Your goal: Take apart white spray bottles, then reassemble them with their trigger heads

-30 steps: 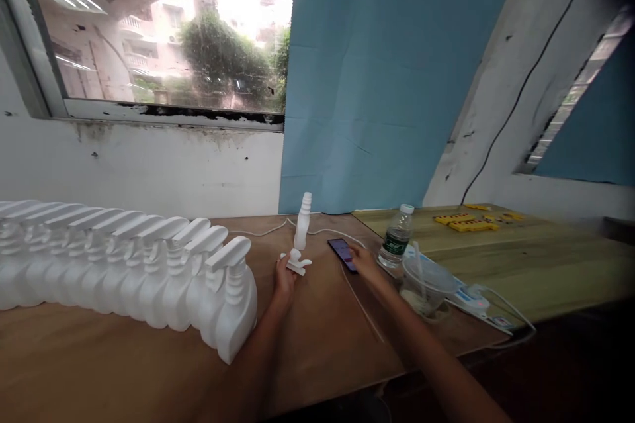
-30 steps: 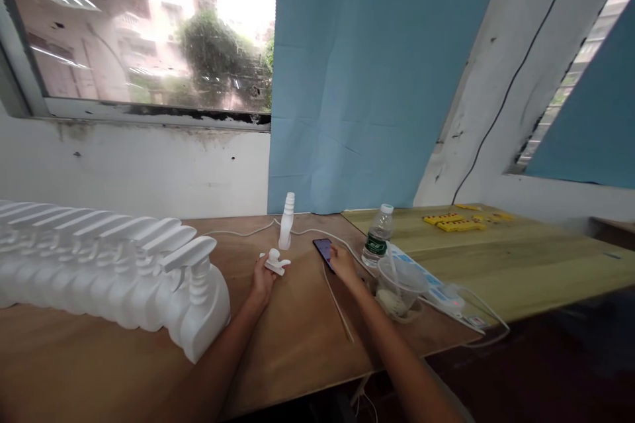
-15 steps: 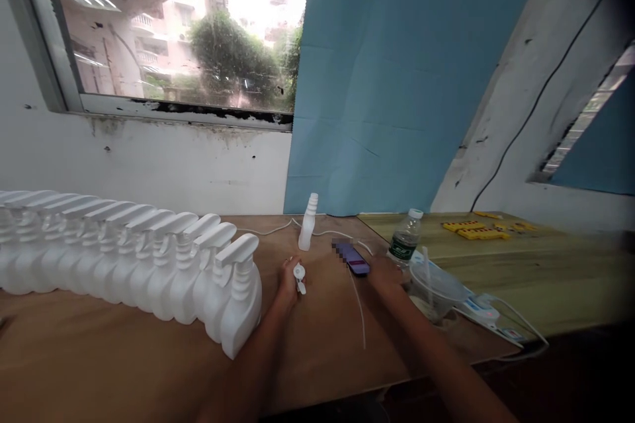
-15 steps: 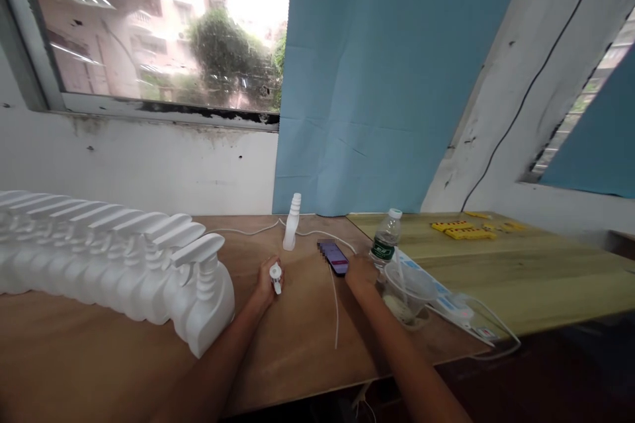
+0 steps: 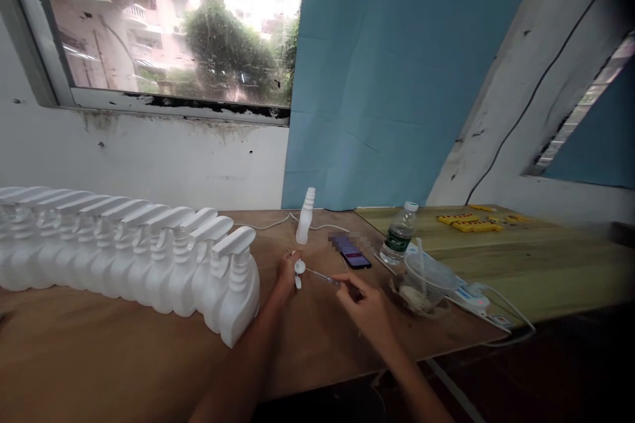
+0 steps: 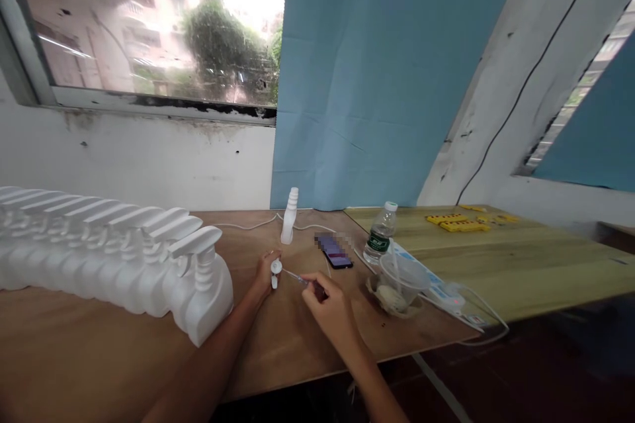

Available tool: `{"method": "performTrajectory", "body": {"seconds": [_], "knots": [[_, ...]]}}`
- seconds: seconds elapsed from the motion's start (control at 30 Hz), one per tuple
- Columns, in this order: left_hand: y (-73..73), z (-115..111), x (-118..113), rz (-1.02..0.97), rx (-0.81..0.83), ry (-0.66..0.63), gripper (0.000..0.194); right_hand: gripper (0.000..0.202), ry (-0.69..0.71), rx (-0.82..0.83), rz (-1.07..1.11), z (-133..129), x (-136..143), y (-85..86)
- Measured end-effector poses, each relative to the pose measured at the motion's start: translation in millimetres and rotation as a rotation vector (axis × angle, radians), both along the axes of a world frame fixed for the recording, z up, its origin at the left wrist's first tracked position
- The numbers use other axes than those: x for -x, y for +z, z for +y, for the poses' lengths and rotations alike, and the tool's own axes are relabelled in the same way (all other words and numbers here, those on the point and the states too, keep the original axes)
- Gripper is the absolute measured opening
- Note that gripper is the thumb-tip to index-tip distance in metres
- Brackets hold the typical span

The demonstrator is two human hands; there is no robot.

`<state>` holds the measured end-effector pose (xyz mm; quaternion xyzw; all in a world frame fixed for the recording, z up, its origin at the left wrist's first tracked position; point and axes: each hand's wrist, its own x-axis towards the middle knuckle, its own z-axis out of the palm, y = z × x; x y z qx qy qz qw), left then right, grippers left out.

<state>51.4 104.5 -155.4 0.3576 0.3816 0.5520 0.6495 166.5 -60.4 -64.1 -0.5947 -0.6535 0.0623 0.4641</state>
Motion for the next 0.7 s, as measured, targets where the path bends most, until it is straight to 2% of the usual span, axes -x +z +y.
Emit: {"method": "performTrajectory", "body": {"seconds": [0.23, 0.4, 0.47, 0.53, 0.63, 0.7], "knots": [[3.7, -4, -2, 0.163, -0.079, -0.059, 0.029, 0.024, 0.135, -0.025, -0.241, 12, 6, 2.8], [3.5, -13, -8, 0.246, -0.127, -0.086, 0.026, 0.02, 0.066, -0.008, -0.386, 13, 10, -1.5], [3.0, -15, -9, 0.261, -0.133, -0.098, 0.026, 0.019, 0.078, -0.011, -0.413, 12, 13, -6.1], [3.7, -14, -8, 0.263, -0.132, -0.104, 0.026, 0.019, 0.159, 0.018, -0.355, 11, 14, -15.2], [6.3, -12, -7, 0.25, -0.126, -0.115, 0.027, 0.021, 0.34, 0.082, -0.157, 12, 16, -36.2], [7.7, -13, -8, 0.237, -0.127, -0.141, 0.027, 0.023, 0.417, 0.053, -0.08, 11, 17, -50.4]]}}
